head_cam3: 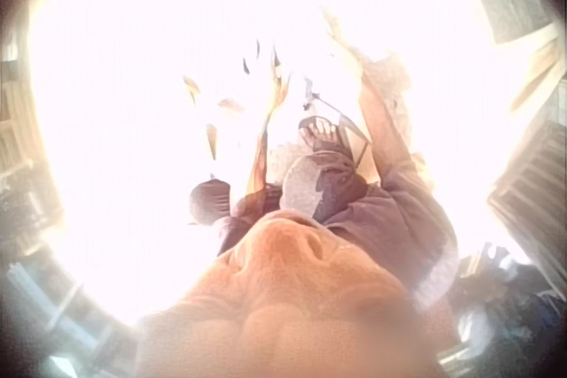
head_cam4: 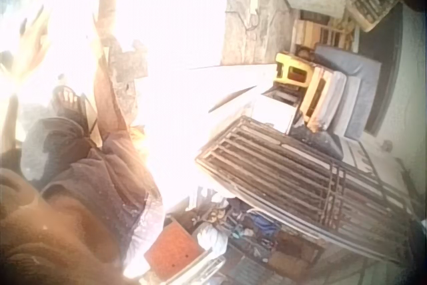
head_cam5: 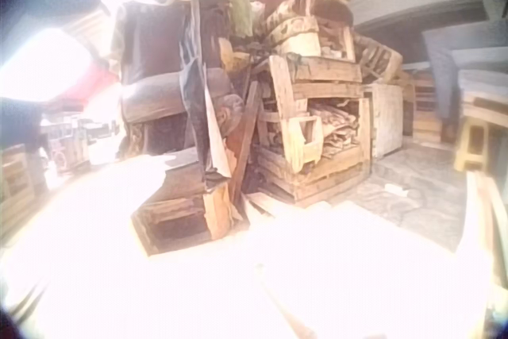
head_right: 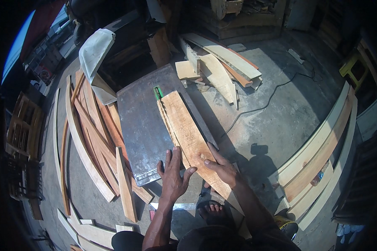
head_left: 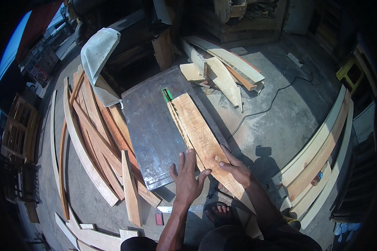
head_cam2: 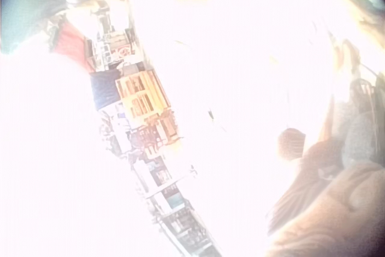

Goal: The person positions a long wooden plank on a table saw and pushes it through the blade to cut it. The person repeats this process with multiple planks, adjusting their position before each cut.

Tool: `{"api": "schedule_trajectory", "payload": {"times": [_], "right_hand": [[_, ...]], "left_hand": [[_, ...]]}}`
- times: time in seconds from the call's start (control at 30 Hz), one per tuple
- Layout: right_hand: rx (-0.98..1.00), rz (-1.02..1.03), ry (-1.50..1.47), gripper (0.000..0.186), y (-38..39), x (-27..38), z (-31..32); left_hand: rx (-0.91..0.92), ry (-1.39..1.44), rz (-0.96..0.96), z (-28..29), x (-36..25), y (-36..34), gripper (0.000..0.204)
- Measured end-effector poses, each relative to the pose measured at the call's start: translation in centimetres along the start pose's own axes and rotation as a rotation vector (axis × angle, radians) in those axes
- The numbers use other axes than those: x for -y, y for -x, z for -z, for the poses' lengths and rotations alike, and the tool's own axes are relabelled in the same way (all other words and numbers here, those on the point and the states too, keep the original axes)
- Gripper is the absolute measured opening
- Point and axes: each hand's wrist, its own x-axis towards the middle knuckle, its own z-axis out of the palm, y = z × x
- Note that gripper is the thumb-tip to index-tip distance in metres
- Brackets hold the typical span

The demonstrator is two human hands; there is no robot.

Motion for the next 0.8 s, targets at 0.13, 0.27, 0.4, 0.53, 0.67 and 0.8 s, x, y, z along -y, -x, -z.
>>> {"api": "schedule_trajectory", "payload": {"times": [0.13,0.27,0.4,0.53,0.67,0.8], "right_hand": [[-0.036,-0.002,0.013,0.077,-0.1,-0.1,-0.1],[-0.033,0.022,0.014,0.075,-0.4,-0.6,-0.1],[-0.036,0.038,0.012,0.075,-0.6,-1.0,0.1],[-0.032,0.014,0.002,0.077,-0.6,-1.1,0.5],[-0.031,0.047,0.003,0.078,-0.8,-1.1,0.3],[-0.038,0.054,-0.013,0.075,-0.5,-0.9,0.0]], "left_hand": [[-0.006,0.002,-0.007,-0.1,0.0,0.0,0.092],[-0.005,0.000,0.000,-0.2,0.0,0.0,0.091],[-0.006,-0.006,-0.002,-0.3,0.1,0.0,0.091],[-0.014,-0.003,-0.008,-0.3,0.1,0.0,0.092],[0.002,-0.006,0.014,-0.2,0.0,-0.1,0.094],[-0.004,0.000,0.008,-0.1,0.0,-0.1,0.093]]}}
